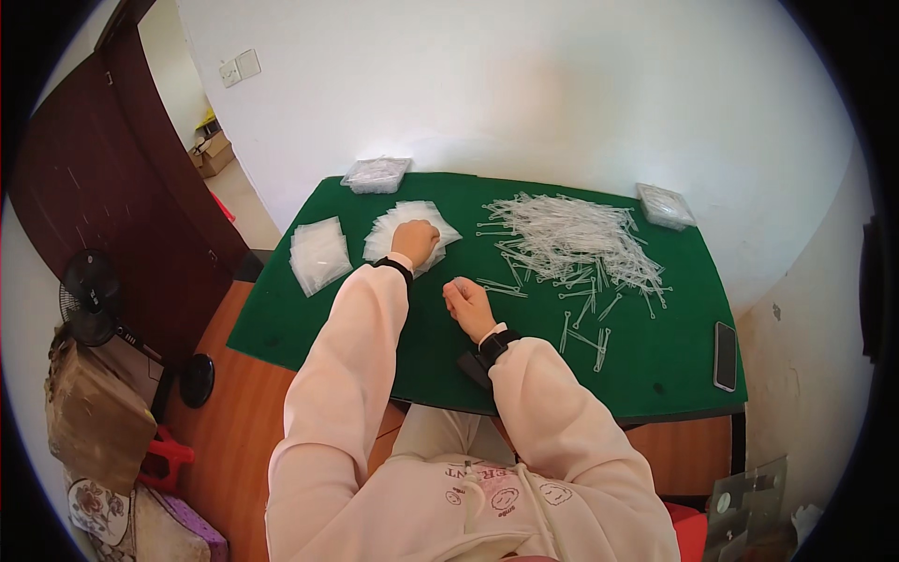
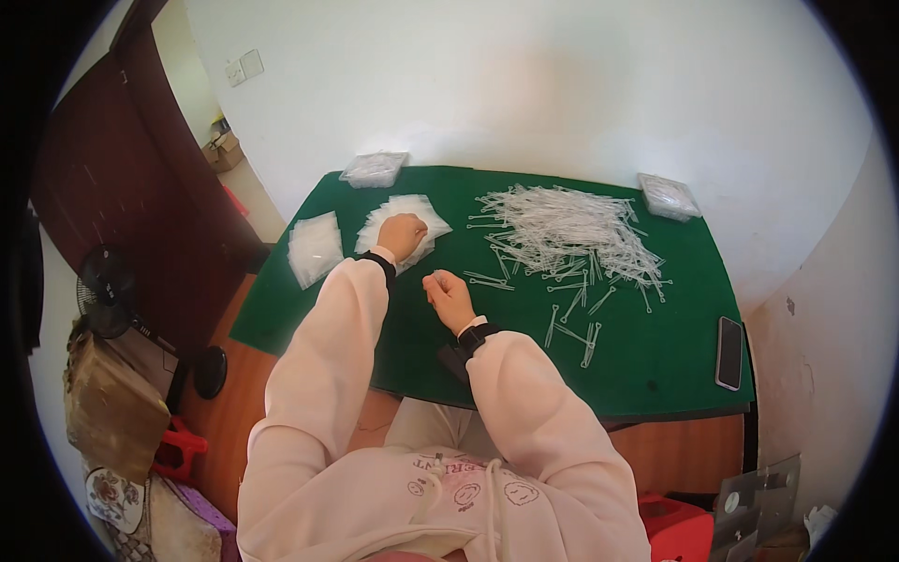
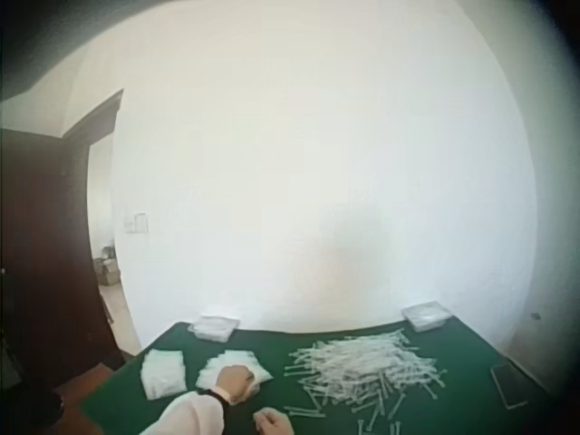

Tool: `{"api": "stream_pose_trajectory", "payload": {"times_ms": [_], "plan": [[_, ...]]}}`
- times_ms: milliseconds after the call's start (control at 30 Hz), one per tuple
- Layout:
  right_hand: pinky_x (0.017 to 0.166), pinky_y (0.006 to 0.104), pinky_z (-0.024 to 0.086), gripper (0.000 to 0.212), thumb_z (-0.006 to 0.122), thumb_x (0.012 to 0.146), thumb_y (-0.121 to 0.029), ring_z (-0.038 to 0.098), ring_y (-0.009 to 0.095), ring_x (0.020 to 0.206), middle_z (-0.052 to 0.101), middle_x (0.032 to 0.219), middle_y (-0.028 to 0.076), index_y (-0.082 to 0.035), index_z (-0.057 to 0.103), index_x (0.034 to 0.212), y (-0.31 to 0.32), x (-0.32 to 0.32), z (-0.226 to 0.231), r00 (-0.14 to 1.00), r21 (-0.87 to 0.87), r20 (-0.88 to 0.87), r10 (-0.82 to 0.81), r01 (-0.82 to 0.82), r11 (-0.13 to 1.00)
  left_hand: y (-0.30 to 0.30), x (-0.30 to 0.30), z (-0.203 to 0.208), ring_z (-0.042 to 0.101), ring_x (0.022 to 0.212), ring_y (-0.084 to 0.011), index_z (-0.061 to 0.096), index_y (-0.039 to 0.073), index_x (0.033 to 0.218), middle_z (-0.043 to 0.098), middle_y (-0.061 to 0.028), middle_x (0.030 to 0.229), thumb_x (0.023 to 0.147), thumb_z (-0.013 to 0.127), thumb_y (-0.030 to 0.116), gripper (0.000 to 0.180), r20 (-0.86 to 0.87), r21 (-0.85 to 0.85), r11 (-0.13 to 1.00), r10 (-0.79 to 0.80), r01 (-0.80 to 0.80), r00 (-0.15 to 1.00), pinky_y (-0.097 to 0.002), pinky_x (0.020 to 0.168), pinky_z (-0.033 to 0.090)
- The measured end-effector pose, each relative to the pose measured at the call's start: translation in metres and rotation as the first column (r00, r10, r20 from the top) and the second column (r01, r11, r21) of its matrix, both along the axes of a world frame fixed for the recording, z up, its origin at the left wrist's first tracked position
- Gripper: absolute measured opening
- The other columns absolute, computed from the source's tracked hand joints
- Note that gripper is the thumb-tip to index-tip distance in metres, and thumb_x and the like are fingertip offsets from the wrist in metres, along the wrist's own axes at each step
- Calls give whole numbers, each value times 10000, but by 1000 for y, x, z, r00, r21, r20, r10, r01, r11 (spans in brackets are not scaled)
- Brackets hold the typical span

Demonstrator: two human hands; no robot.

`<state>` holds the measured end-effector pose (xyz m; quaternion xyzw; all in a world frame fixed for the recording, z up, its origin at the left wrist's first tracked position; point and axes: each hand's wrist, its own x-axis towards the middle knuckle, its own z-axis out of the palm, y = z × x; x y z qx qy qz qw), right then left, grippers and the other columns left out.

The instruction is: Packaging small white plastic components into small clear plastic bags.

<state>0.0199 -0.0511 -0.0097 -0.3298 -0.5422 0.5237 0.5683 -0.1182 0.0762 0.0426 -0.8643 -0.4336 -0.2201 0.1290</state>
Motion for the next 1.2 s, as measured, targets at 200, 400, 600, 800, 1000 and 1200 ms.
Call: {"api": "stream_pose_trajectory", "payload": {"times_ms": [200, 400, 600, 800, 1000, 1200], "plan": [[399, 204, 313, 249, 554, 883, -203, 405, 58, 427, 453, 534, -21, -66, 484, 688, -6, 1, 5, 997, -26, -26, 76, -77, 997, -11, -20, 8, 592, 719, -268, 649, 97, 684, 611, -86, 720, 735, 563, 145, 111, 84, 56, 998, -40, 35, 996, -391, 623, 457], [389, 204, 320, 261, 630, 830, -175, 432, 64, 419, 473, 513, -11, -57, 486, 647, -7, -2, 6, 991, -13, -46, 125, -126, 992, -21, -41, 7, 579, 712, -260, 645, 105, 698, 591, -72, 712, 718, 571, 118, 78, 54, 107, 993, -49, 43, 997, -388, 616, 456], [416, 201, 335, 254, 621, 838, -181, 430, 60, 442, 487, 542, -15, -60, 496, 653, -4, 1, 0, 982, 5, 94, 166, -167, 986, -42, -48, 17, 564, 789, -273, 623, 96, 767, 595, -80, 758, 732, 588, 104, 50, 59, 30, 999, -31, 29, 998, -389, 668, 449], [423, 204, 321, 233, 640, 821, -185, 413, 56, 438, 475, 543, -25, -59, 518, 668, -6, 3, 3, 974, -52, 157, 161, -155, 987, -76, -79, 29, 567, 661, -300, 579, 77, 738, 596, -97, 759, 748, 595, 128, 54, 225, 63, 998, -32, 19, 974, -404, 577, 448], [464, 191, 320, 210, 663, 798, -169, 419, 42, 514, 491, 606, -31, -56, 532, 679, -6, 1, 5, 992, 29, 88, 90, -93, 995, -109, -103, 22, 606, 635, -265, 576, 32, 815, 621, -101, 818, 802, 584, 84, 54, 288, -82, 996, -7, 32, 958, -314, 588, 475], [519, 210, 342, 135, 676, 779, -129, 413, 31, 592, 499, 674, -37, -47, 569, 794, -14, -1, 20, 976, 203, 162, -144, 110, 973, -140, -104, 13, 624, 719, -149, 571, -2, 891, 611, -63, 814, 830, 573, 23, 65, 710, -405, 832, 25, 379, 703, -241, 648, 487]]}}
